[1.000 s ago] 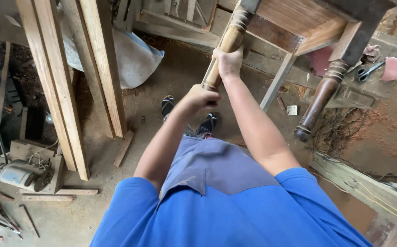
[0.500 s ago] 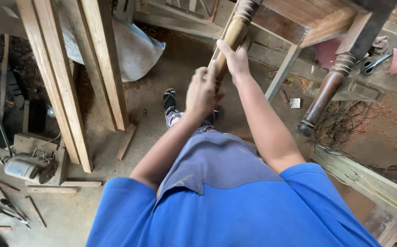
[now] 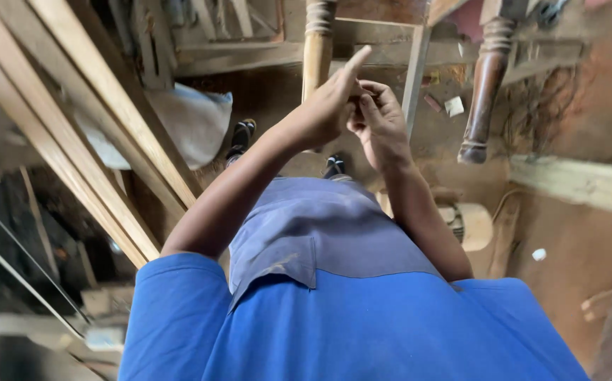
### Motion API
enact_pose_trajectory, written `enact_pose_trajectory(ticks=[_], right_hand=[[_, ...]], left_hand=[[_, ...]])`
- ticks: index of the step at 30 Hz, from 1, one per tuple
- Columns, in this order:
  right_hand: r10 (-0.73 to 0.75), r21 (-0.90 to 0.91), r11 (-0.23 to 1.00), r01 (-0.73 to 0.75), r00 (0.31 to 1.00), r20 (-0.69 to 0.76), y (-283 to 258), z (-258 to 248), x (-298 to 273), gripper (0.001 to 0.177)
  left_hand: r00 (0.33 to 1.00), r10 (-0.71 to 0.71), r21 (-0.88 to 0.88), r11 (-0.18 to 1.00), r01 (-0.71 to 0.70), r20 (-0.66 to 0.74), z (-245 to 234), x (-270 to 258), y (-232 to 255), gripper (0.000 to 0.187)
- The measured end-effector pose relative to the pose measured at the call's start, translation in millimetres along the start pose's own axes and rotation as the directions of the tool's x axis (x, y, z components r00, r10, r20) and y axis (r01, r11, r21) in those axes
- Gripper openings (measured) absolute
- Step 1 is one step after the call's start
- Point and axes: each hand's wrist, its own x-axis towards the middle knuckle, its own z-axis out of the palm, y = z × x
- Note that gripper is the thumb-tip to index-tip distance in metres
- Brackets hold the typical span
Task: The person sands the turned wooden legs of a table using a piece of sandpaper. They hold the sandpaper in their right hand and rub it up and down the length of the legs to smooth the surface.
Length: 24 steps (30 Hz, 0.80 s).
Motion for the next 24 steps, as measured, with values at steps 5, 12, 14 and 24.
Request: enact_pose_trajectory(ticks=[5,12,14,24], right_hand=[[-0.086,-0.438,0.898,0.030,0.990,-0.109,9,-19,-21,0.016],[-0.288,-0.761,0.424,-0.490,0.724,-0.627,93,111,-14,0.062],[-0.601,-0.782,0.184,-0.596,0.561,-0.569,117,122,-3,0.100],[-0.394,-0.585,0.323,-0.744,0.456,-0.798,101,120,26,0.030]], left_hand=[[0.850,0.366,0.692,0.499,-0.522,0.378,-73,27,-22,0.092],[0.556,0.472,0.598,0.072,-0.798,0.684,-69,107,-115,0.072],[0.504,0.423,0.516,0.097,-0.851,0.752,-61,127,-108,0.020],[0.357,0.157,0.369,-0.051,-0.928,0.921,-77,141,-79,0.008]])
